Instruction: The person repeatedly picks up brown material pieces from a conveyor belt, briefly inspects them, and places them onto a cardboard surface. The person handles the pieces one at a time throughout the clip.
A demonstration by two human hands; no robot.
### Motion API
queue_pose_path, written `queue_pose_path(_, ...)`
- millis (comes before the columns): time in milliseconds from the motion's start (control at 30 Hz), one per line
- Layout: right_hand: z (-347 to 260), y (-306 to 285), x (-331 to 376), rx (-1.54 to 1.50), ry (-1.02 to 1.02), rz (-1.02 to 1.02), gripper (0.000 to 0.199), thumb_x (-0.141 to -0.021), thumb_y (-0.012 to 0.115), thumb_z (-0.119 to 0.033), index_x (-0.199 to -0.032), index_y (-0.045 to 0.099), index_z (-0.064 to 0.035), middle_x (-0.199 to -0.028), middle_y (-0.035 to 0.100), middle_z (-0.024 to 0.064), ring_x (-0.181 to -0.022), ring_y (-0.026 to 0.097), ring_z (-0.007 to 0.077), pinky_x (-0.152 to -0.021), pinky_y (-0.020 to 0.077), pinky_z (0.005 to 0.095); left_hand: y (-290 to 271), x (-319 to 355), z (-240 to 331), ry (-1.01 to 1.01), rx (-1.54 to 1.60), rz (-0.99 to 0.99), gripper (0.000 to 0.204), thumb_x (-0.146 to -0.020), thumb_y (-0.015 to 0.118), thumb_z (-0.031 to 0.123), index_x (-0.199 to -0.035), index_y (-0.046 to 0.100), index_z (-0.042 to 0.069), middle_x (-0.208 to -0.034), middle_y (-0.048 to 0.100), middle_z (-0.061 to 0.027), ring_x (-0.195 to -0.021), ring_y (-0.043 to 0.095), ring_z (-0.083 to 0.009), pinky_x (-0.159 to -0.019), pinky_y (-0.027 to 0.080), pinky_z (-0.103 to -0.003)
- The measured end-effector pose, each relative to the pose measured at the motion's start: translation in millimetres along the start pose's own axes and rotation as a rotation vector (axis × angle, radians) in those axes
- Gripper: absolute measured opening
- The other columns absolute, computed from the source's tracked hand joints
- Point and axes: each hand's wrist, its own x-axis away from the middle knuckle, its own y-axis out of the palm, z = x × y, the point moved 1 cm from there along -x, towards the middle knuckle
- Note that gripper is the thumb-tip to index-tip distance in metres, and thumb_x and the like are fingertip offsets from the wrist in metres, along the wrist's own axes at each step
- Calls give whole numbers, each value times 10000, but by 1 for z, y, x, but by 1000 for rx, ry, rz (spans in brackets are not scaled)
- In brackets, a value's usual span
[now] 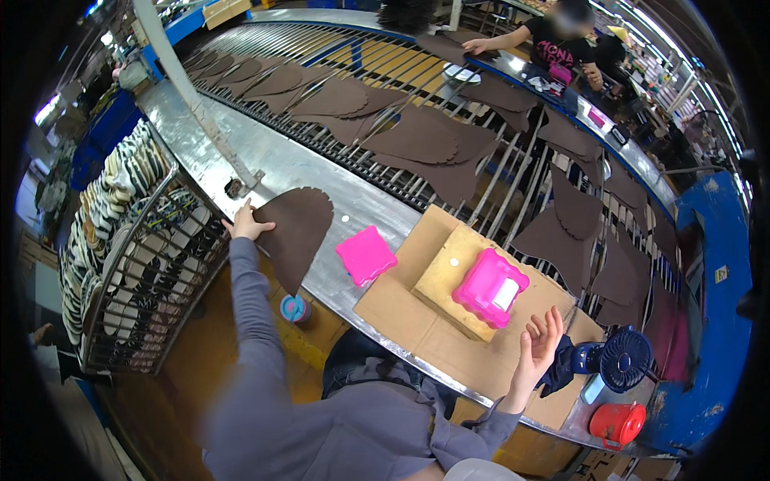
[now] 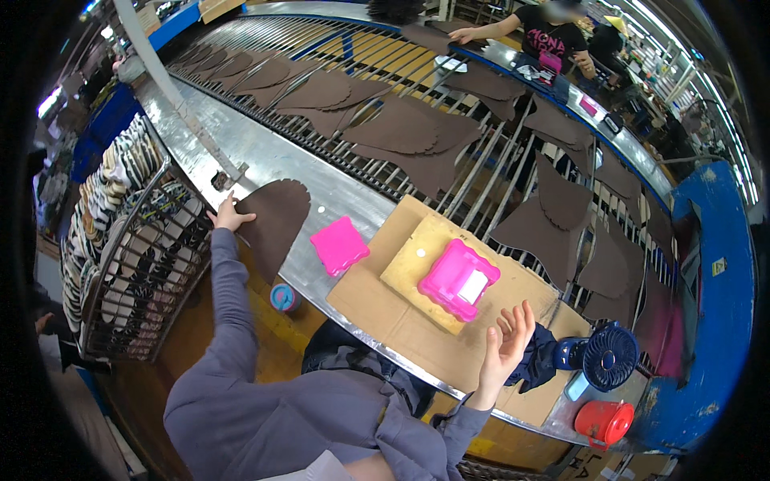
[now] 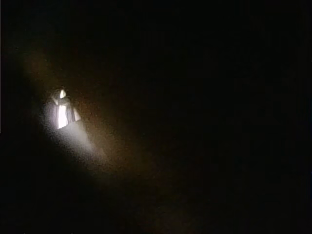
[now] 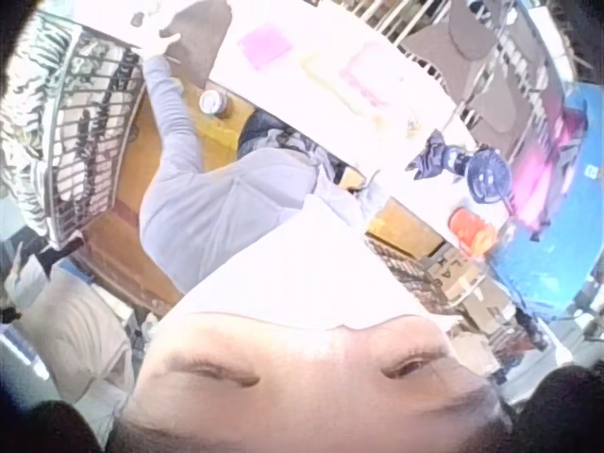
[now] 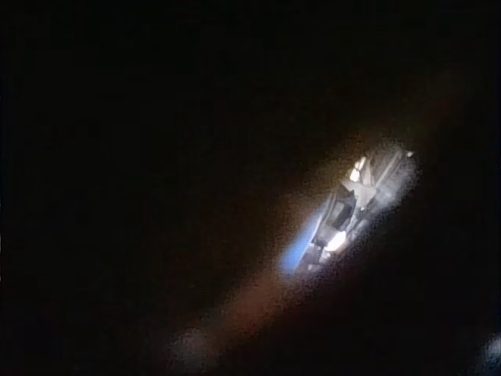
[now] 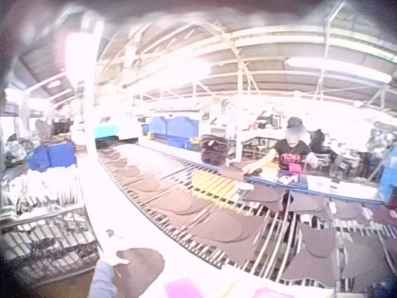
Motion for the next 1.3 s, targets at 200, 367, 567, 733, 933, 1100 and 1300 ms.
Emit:
queue_pose_path(200,-1,-7,11,114,85,-50,394,-826,616,20,-1216,576,-14,-1432,375,133,-1161,542,249,-938,459,331,-12,-62,-55,135,184,-521,575,-666,821,90,-1176,597,-53,-1024,685,-158,-946,652,-249,-828,502,-342)
queue_pose_path(367,-34,-20,6,309,-5,-132,318,-780,652,22,-1096,647,-12,-1366,473,145,-1097,590,245,-944,453,356,-111,-23,-29,456,79,-6,498,-920,592,228,-1344,484,-10,-1329,540,-227,-1255,510,-287,-1040,377,-347)
queue_pose_path(567,-85,-8,-44,247,-285,-288,308,-757,662,27,-1061,681,-23,-1326,510,193,-1156,566,316,-981,444,404,-214,102,122,818,542,160,308,-958,562,152,-1193,580,-46,-1017,669,-101,-912,597,-143,-846,448,-263)
queue_pose_path(733,-130,28,-83,236,-546,-320,387,-751,705,-10,-1134,667,-60,-1427,403,205,-1297,438,367,-1054,370,440,-199,182,238,1130,855,40,240,-924,615,92,-1114,617,-54,-939,678,-51,-819,586,-79,-736,461,-228)
queue_pose_path(933,-97,5,-82,131,-319,-426,430,-748,727,32,-1165,642,-27,-1146,647,122,-947,621,183,-771,468,256,-157,197,312,1382,867,-179,265,-889,644,83,-1114,615,-56,-868,692,-97,-742,615,-119,-684,475,-250)
queue_pose_path(1100,-89,10,-81,348,-393,-407,508,-781,684,63,-1261,590,-69,-1166,651,81,-895,622,169,-690,484,249,-114,174,321,1328,976,-296,267,-901,642,96,-1117,613,-59,-875,690,-95,-746,611,-122,-699,475,-251)
queue_pose_path(1300,-69,33,-95,327,-467,-510,539,-796,668,54,-1300,563,-108,-1075,645,92,-717,565,211,-647,484,293,-116,150,300,1275,710,-245,175,-824,646,12,-990,669,-36,-819,695,-96,-717,620,-118,-674,480,-254)
